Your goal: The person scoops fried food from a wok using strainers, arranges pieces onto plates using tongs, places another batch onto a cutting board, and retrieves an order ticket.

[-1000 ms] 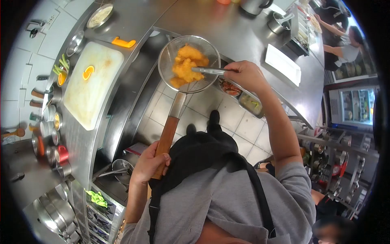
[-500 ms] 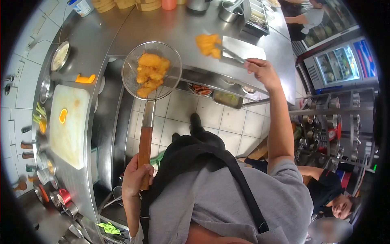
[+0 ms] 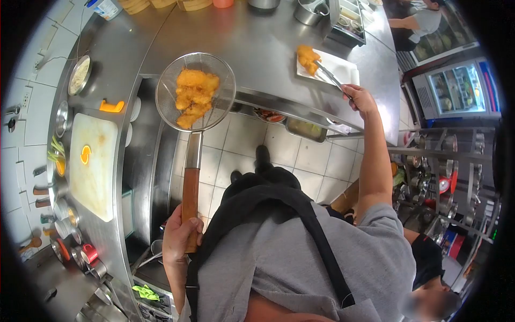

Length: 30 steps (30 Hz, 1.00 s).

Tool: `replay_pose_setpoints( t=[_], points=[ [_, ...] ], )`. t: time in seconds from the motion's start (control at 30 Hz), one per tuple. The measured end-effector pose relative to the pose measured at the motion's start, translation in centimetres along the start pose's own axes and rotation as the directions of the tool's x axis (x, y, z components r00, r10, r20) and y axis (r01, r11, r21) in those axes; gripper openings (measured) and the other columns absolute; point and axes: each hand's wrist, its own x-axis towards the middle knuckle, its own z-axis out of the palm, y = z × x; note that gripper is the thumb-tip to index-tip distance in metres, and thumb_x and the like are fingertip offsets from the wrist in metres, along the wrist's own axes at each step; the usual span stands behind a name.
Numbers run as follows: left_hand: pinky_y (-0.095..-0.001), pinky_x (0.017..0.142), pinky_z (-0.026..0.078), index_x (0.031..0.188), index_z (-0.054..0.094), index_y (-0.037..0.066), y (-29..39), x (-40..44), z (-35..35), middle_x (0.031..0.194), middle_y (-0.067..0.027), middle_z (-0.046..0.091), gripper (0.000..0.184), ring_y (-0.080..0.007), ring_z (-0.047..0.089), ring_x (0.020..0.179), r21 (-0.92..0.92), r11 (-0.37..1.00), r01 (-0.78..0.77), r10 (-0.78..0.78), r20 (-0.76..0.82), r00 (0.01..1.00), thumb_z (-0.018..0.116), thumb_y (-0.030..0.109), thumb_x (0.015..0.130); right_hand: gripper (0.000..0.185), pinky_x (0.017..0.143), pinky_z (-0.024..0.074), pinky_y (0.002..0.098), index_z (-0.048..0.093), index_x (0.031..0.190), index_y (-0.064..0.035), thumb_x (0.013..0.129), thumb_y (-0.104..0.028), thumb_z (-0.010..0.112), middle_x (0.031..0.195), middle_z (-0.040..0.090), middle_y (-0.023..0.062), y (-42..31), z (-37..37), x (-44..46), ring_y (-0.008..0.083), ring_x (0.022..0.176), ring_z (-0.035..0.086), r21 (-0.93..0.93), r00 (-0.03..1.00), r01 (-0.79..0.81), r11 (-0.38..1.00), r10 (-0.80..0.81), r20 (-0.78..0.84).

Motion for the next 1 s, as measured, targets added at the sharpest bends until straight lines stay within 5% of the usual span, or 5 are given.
replay_pose_setpoints(
  t=[0.43,0.53,0.6,0.7,1.0],
  points=[
    [-0.0241,0.045,0.045,0.112,0.052,0.001,-0.7,-0.8,-1.0,0.070,-0.0065,0.055,0.026,-0.0126,0.052,0.050,-0.071,0.997,-0.026,0.027,0.023,0.999,0.058,0.008,0.088,0.041,0.077,0.0516,0.0392,0.075,0.087,-0.0035,0.089,-0.042,0.061,0.080,0.071,0.0159,-8.1,-0.2,-1.5,0.0307,0.076,0.068,-0.850,0.974,0.111,0.515,-0.225,-0.009],
    [-0.0243,0.045,0.044,0.111,0.052,0.002,-1.0,-0.9,-1.4,0.070,-0.0066,0.055,0.026,-0.0129,0.051,0.049,-0.057,0.998,-0.017,0.018,0.025,1.000,0.058,0.009,0.088,0.047,0.062,0.0485,0.0362,0.073,0.080,0.0013,0.088,-0.044,0.065,0.065,0.066,0.0118,-10.3,-0.8,0.4,0.0203,0.062,0.062,-0.910,0.975,0.149,0.387,-0.212,0.069],
    [-0.0242,0.044,0.044,0.112,0.052,0.002,-1.1,-1.0,-1.6,0.070,-0.0066,0.055,0.026,-0.0129,0.051,0.049,-0.059,0.998,-0.026,0.027,0.018,0.999,0.057,0.009,0.088,0.048,0.051,0.0461,0.0376,0.072,0.078,0.0013,0.089,-0.045,0.064,0.065,0.066,0.0108,-11.8,-1.8,2.1,0.0205,0.052,0.059,-0.850,0.882,0.471,0.236,-0.099,0.461],
    [-0.0244,0.044,0.043,0.114,0.052,0.001,-1.1,-1.3,-1.7,0.070,-0.0066,0.055,0.028,-0.0131,0.051,0.049,-0.034,0.999,-0.015,0.015,0.004,1.000,0.056,0.008,0.087,0.047,0.040,0.0407,0.0375,0.072,0.079,0.0012,0.089,-0.044,0.064,0.064,0.066,0.0102,-14.4,-1.2,1.8,0.0195,0.043,0.053,-0.911,0.985,0.116,0.395,0.069,0.156],
    [-0.0245,0.044,0.043,0.118,0.051,0.000,-2.0,-1.9,-2.0,0.069,-0.0063,0.055,0.033,-0.0129,0.051,0.050,-0.070,0.997,-0.029,0.028,-0.023,0.999,0.056,0.007,0.087,0.042,0.040,0.0411,0.0374,0.073,0.081,0.0020,0.087,-0.039,0.067,0.061,0.064,0.0093,-15.6,-1.7,0.9,0.0192,0.043,0.053,-0.953,0.983,0.163,0.256,0.042,0.180]
  ],
)
